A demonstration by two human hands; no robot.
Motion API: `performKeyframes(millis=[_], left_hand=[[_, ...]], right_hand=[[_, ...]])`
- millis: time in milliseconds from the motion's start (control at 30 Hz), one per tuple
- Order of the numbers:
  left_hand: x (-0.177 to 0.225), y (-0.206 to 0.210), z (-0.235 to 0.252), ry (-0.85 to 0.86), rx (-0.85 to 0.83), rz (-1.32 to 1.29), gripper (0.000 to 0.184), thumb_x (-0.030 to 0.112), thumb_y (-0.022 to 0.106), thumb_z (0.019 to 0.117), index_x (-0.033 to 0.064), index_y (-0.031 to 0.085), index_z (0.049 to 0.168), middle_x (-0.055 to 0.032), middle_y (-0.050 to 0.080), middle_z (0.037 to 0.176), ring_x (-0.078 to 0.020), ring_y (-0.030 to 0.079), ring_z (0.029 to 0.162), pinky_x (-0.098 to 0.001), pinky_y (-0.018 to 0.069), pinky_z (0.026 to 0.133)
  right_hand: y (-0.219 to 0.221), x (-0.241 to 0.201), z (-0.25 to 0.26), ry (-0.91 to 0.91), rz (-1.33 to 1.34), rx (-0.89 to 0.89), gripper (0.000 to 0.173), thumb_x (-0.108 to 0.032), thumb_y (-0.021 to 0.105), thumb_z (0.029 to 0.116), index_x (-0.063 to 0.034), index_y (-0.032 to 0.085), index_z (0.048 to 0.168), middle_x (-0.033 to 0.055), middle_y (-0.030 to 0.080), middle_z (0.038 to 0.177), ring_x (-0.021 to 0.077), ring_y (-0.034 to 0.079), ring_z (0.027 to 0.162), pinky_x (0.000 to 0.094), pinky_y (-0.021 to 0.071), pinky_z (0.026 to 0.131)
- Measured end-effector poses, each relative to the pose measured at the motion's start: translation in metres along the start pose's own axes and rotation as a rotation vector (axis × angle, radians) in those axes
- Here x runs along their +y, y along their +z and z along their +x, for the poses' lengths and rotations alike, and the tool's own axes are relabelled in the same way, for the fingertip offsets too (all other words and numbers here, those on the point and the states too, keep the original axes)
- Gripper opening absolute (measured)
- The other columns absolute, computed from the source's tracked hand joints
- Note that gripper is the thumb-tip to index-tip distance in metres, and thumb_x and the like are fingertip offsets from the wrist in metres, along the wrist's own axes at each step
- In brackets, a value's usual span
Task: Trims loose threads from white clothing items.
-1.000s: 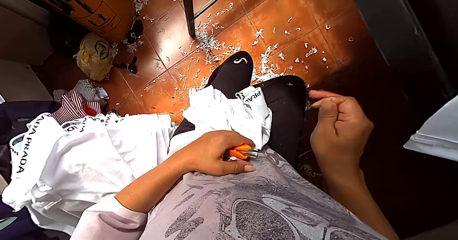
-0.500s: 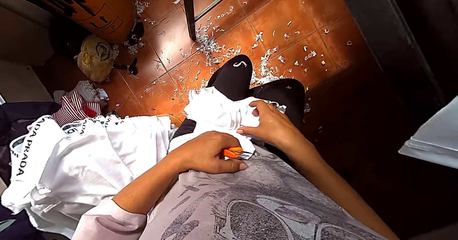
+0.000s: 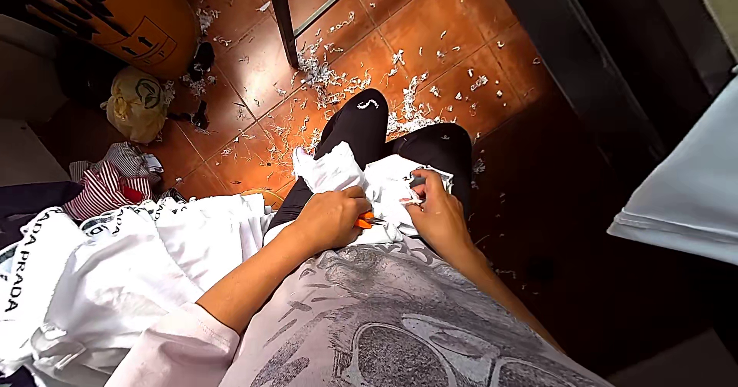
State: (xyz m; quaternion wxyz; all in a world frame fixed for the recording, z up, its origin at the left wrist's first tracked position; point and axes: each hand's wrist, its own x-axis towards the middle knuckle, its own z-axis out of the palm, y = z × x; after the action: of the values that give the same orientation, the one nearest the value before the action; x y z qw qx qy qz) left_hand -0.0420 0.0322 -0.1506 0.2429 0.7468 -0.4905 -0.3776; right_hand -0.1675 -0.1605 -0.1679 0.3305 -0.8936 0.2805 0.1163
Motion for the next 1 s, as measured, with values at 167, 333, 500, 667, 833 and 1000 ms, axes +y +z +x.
performKeyframes(millis=[167,333,500,667,833,1000], left_hand=[[-0.001,-0.004,-0.015,0.158,0.364,-0.178,0.025,0.003,0.07,0.0847,-0.0013,0.073,0.109,-0.0159,0.072,0.11,-0.0276,0.072,0.095,-0.0465,0.0597,0.078],[0.013,-0.027,-0.017,0.203,0.559,-0.211,0.034,0.019,0.07,0.0898,-0.0033,0.07,0.116,-0.0123,0.071,0.097,-0.0218,0.067,0.09,-0.0376,0.0541,0.082],[0.02,-0.057,-0.027,0.29,0.391,-0.034,0.04,0.042,0.065,0.0969,0.0027,0.074,0.102,-0.0061,0.07,0.083,-0.0194,0.066,0.08,-0.0364,0.053,0.073],[0.028,-0.064,-0.028,0.301,0.258,0.174,0.038,0.042,0.061,0.0991,0.0072,0.074,0.093,-0.0052,0.065,0.072,-0.0216,0.067,0.069,-0.038,0.0521,0.059],[0.035,-0.061,-0.021,0.307,0.23,0.183,0.035,0.04,0.062,0.0987,0.009,0.074,0.087,-0.0045,0.065,0.07,-0.0214,0.067,0.065,-0.0387,0.0494,0.053],[0.027,-0.046,-0.017,0.296,0.229,0.076,0.035,0.038,0.061,0.0996,0.0072,0.074,0.088,-0.0046,0.065,0.069,-0.0206,0.065,0.063,-0.0393,0.0489,0.053]], right_hand=[[-0.02,-0.013,-0.015,-0.246,0.291,0.19,0.019,-0.011,0.069,0.0936,0.0015,0.071,0.108,0.0129,0.068,0.105,0.0077,0.063,0.082,0.0209,0.0536,0.071],[-0.035,-0.041,-0.029,-0.358,0.546,0.206,0.016,-0.01,0.058,0.1001,-0.0039,0.072,0.1,-0.0065,0.071,0.09,-0.0063,0.064,0.079,0.0115,0.0551,0.074],[-0.034,-0.048,-0.034,-0.316,0.781,-0.008,0.011,-0.017,0.052,0.1069,-0.0191,0.058,0.098,-0.0139,0.07,0.084,-0.002,0.068,0.07,0.0168,0.0603,0.066],[-0.035,-0.049,-0.034,-0.402,0.668,-0.07,0.015,-0.023,0.052,0.1067,-0.0153,0.058,0.095,-0.0106,0.068,0.079,-0.0022,0.067,0.069,0.016,0.059,0.065],[-0.039,-0.053,-0.032,-0.449,0.599,-0.08,0.016,-0.022,0.053,0.1062,-0.0145,0.056,0.092,-0.0114,0.062,0.073,-0.0061,0.062,0.066,0.0112,0.0536,0.062],[-0.039,-0.053,-0.03,-0.461,0.543,-0.117,0.018,-0.023,0.052,0.106,-0.0142,0.055,0.091,-0.0118,0.06,0.07,-0.0081,0.059,0.064,0.0092,0.0497,0.06]])
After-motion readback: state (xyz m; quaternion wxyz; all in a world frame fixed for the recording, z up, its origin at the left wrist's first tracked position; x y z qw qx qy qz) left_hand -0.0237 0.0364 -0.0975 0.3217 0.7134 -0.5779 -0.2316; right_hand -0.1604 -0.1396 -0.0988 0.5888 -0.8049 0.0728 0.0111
